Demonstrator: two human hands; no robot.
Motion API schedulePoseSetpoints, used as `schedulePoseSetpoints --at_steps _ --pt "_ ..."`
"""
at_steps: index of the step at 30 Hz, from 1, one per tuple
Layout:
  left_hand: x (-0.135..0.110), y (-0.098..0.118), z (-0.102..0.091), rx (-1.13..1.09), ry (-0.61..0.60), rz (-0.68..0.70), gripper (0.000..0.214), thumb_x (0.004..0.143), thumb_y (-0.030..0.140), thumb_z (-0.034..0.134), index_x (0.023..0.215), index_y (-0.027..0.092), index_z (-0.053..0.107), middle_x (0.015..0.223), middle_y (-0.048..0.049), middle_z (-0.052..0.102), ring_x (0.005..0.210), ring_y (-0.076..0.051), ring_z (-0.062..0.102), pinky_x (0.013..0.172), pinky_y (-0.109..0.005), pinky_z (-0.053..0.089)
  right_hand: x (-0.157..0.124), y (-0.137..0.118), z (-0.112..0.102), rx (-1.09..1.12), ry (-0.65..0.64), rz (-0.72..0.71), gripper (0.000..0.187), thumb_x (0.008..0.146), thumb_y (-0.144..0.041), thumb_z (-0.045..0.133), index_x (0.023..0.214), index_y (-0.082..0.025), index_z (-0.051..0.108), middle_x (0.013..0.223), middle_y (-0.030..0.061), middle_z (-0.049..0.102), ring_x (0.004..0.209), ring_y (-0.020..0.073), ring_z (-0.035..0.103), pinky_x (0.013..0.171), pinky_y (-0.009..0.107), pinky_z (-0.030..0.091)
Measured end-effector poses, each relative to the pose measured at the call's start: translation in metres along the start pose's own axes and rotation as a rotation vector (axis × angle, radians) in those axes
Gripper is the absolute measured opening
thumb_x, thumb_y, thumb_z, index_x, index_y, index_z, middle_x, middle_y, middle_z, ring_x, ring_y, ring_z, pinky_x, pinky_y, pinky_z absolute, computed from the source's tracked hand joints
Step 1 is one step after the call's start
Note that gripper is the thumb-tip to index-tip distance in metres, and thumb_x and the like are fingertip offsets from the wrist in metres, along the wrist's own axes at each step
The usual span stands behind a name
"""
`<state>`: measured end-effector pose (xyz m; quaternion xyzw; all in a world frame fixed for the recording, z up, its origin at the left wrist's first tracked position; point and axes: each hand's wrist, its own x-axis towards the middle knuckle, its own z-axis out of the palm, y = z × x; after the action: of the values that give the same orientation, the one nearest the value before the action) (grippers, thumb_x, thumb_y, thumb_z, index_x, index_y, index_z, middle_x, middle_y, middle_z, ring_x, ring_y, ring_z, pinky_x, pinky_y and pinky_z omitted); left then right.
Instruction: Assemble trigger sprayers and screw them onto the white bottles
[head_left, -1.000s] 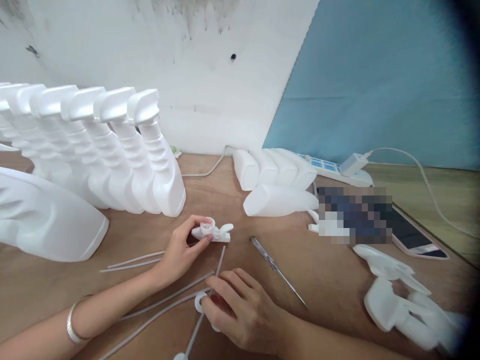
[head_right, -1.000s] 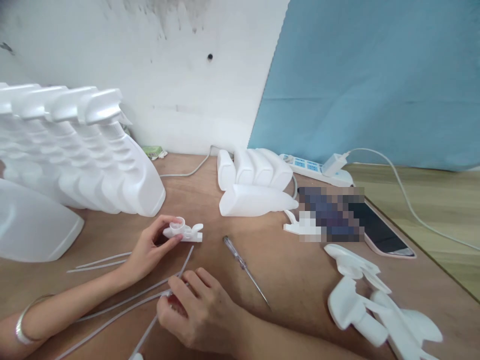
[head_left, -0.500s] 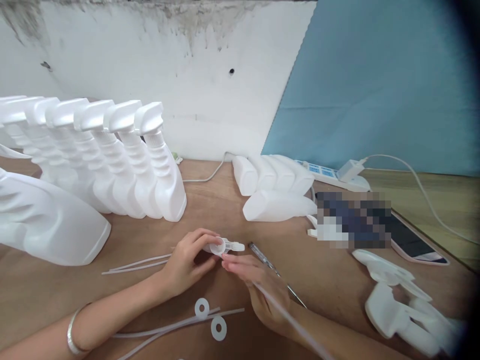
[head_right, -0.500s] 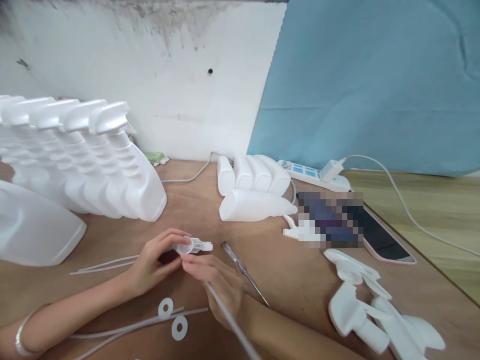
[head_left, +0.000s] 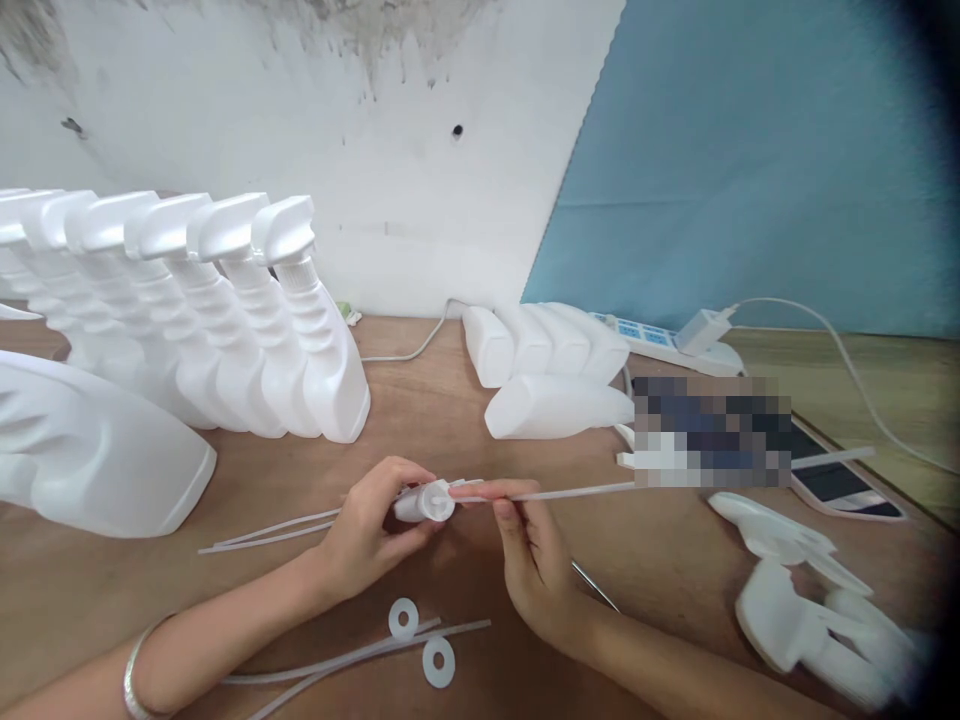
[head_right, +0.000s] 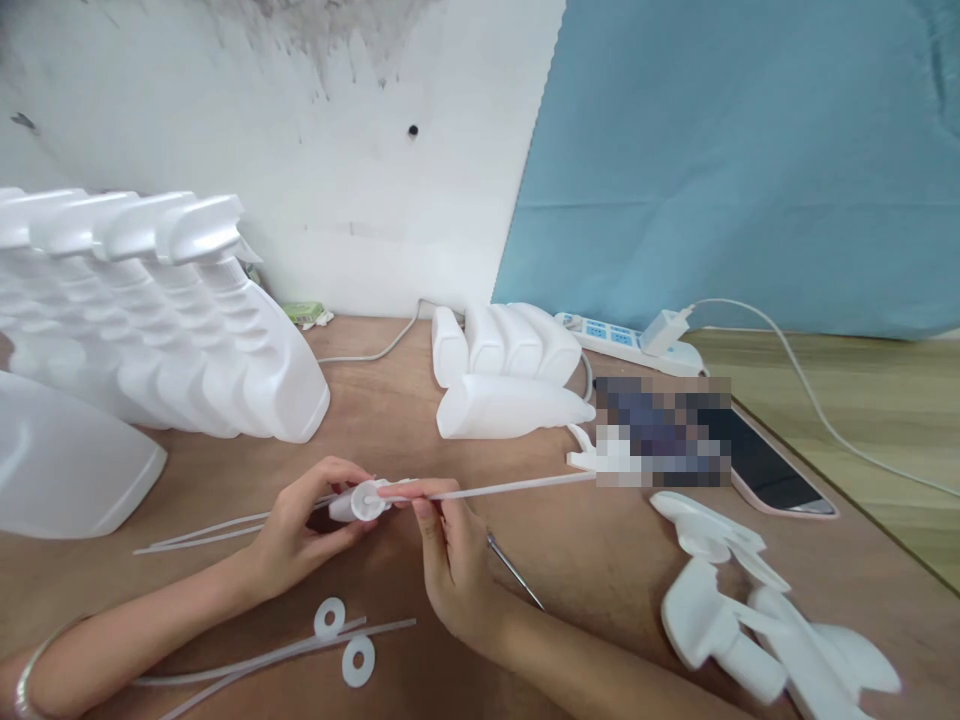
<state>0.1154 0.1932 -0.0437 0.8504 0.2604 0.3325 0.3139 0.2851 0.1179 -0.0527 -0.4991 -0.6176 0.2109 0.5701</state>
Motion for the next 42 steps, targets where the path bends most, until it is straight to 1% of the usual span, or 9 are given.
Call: schedulePoseSetpoints --at_steps 4,11,15,20,23,27,32,36,42 --pt "-0.001 -0.001 -0.001 -0.005 -0.016 0.020 0.024 0.077 0.018 0.059 0.098 0.019 0.048 0.090 -0.0025 0.056 0.080 -0.012 0.053 0.069 -0.023 0.043 0.002 -0.003 -0.001 -0.021 -0.011 -0.008 0.021 0.092 -0.019 0.032 0.097 -0.023 0.052 0.095 0.0040 0.062 0.093 0.0118 0.059 0.080 0.025 0.049" --pt "-0.001 -0.003 0.000 0.014 -0.011 0.040 0.025 0.077 0.017 0.059 0.099 0.019 0.048 0.091 -0.0029 0.056 0.080 -0.012 0.053 0.071 -0.024 0.043 0.001 -0.001 0.000 0.014 0.001 -0.004 0.019 0.092 -0.018 0.032 0.098 -0.024 0.050 0.093 0.0026 0.061 0.091 0.0112 0.058 0.079 0.025 0.048" --pt "-0.001 -0.002 0.000 0.046 -0.006 0.105 0.025 0.077 0.016 0.058 0.099 0.019 0.048 0.091 -0.0042 0.056 0.082 -0.014 0.054 0.072 -0.025 0.045 0.000 0.001 0.000 0.042 -0.013 -0.024 0.017 0.091 -0.017 0.034 0.096 -0.024 0.049 0.091 0.0024 0.060 0.088 0.0120 0.058 0.077 0.027 0.048" --pt "0.000 -0.003 0.000 0.114 -0.026 0.177 0.027 0.076 0.016 0.059 0.100 0.018 0.048 0.093 -0.0064 0.055 0.083 -0.015 0.053 0.071 -0.026 0.046 -0.001 0.004 -0.001 0.072 -0.029 -0.093 0.013 0.087 -0.016 0.043 0.093 -0.024 0.051 0.086 0.0019 0.060 0.084 0.0130 0.058 0.074 0.029 0.048" --pt "0.001 -0.002 0.000 0.125 -0.044 0.173 0.027 0.075 0.015 0.060 0.100 0.017 0.049 0.093 -0.0062 0.054 0.082 -0.015 0.053 0.071 -0.025 0.045 0.000 0.001 -0.002 0.048 -0.040 -0.144 0.011 0.083 -0.015 0.051 0.089 -0.023 0.051 0.084 0.0015 0.061 0.082 0.0133 0.058 0.072 0.028 0.049" --pt "0.000 -0.002 0.000 0.136 -0.087 0.167 0.029 0.073 0.012 0.058 0.101 0.017 0.051 0.094 -0.0061 0.051 0.083 -0.014 0.052 0.071 -0.023 0.045 0.003 -0.009 -0.006 -0.043 -0.058 -0.206 0.013 0.077 -0.014 0.059 0.082 -0.022 0.051 0.082 0.0013 0.063 0.074 0.0128 0.060 0.068 0.027 0.049" --pt "-0.002 -0.006 0.001 0.136 -0.124 0.154 0.035 0.075 0.014 0.057 0.109 0.018 0.051 0.093 -0.0058 0.047 0.080 -0.013 0.050 0.070 -0.023 0.045 0.005 -0.014 -0.004 -0.116 -0.030 -0.276 0.014 0.075 -0.014 0.060 0.076 -0.022 0.049 0.075 0.0009 0.063 0.066 0.0123 0.058 0.062 0.027 0.048" --pt "-0.003 -0.006 0.000 0.138 -0.114 0.157 0.036 0.075 0.015 0.056 0.111 0.019 0.052 0.093 -0.0057 0.046 0.079 -0.013 0.051 0.070 -0.024 0.046 0.003 -0.010 -0.001 -0.120 -0.019 -0.252 0.015 0.074 -0.013 0.061 0.075 -0.022 0.049 0.074 0.0001 0.063 0.065 0.0117 0.058 0.063 0.027 0.048" --pt "-0.002 -0.007 0.001 0.137 -0.084 0.181 0.035 0.077 0.020 0.056 0.113 0.018 0.053 0.092 -0.0063 0.048 0.078 -0.013 0.052 0.069 -0.025 0.048 -0.001 0.000 0.002 -0.045 -0.025 -0.212 0.018 0.072 -0.010 0.064 0.077 -0.022 0.052 0.078 -0.0011 0.064 0.070 0.0108 0.059 0.064 0.026 0.048"
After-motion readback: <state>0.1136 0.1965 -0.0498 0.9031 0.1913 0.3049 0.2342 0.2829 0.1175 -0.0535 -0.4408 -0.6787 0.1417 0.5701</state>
